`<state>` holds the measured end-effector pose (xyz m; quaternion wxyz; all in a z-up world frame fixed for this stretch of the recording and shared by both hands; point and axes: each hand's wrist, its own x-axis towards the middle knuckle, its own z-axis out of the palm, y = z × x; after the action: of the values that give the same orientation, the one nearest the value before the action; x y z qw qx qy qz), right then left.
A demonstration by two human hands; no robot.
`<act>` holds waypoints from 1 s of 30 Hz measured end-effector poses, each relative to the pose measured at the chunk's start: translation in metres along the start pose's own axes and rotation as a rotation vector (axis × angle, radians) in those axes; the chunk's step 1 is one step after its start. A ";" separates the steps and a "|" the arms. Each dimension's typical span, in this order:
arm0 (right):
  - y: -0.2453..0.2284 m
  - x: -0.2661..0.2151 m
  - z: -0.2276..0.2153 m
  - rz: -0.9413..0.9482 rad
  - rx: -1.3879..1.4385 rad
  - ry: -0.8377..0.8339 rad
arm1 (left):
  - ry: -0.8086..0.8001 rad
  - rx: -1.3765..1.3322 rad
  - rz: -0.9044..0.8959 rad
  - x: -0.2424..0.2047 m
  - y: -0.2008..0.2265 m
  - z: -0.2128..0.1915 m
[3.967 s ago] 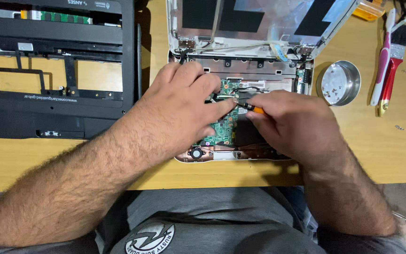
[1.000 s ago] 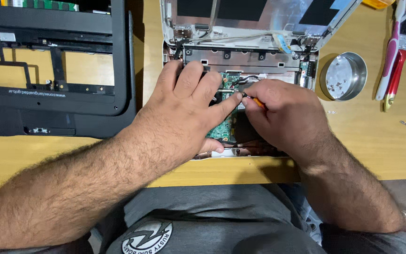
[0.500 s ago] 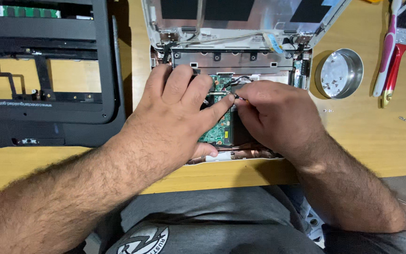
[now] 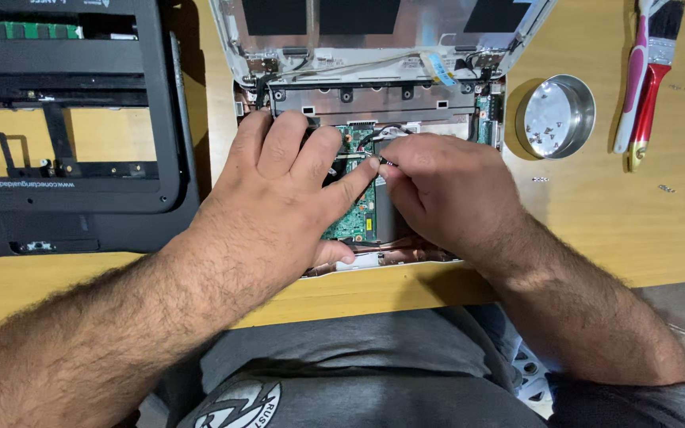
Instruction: The person disassembles a white laptop by removing screws from the screen bezel and the main body using a screwdriver. They lift the screen panel to disconnect cables and set it aside, then proceed to unscrew components on the motherboard.
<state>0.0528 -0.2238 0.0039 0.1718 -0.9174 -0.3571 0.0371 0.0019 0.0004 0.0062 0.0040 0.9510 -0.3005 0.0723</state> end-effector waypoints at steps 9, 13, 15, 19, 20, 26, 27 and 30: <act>0.001 -0.002 0.003 -0.060 0.043 0.080 | -0.042 0.037 -0.004 -0.001 0.002 0.000; -0.003 -0.001 0.001 -0.002 -0.012 0.027 | -0.034 0.022 -0.004 -0.002 0.002 -0.001; -0.002 -0.001 0.000 -0.007 0.001 0.018 | -0.038 0.016 -0.010 -0.002 0.002 0.000; -0.005 0.001 -0.005 -0.041 0.083 0.046 | -0.003 0.036 -0.005 -0.004 0.000 -0.001; -0.005 0.001 -0.005 -0.043 0.083 0.043 | -0.004 0.035 -0.008 -0.004 -0.001 -0.002; 0.004 -0.006 -0.005 0.062 0.099 -0.012 | -0.012 -0.027 0.055 0.000 -0.020 -0.012; 0.005 -0.007 -0.005 0.024 0.089 0.052 | -0.039 -0.052 0.070 -0.001 -0.023 -0.012; 0.006 -0.007 -0.009 -0.094 0.093 0.198 | -0.077 -0.067 0.075 -0.002 -0.024 -0.014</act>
<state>0.0534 -0.2349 0.0101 0.2501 -0.8899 -0.3788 -0.0454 0.0126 0.0221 0.0207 0.0216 0.9404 -0.3383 0.0257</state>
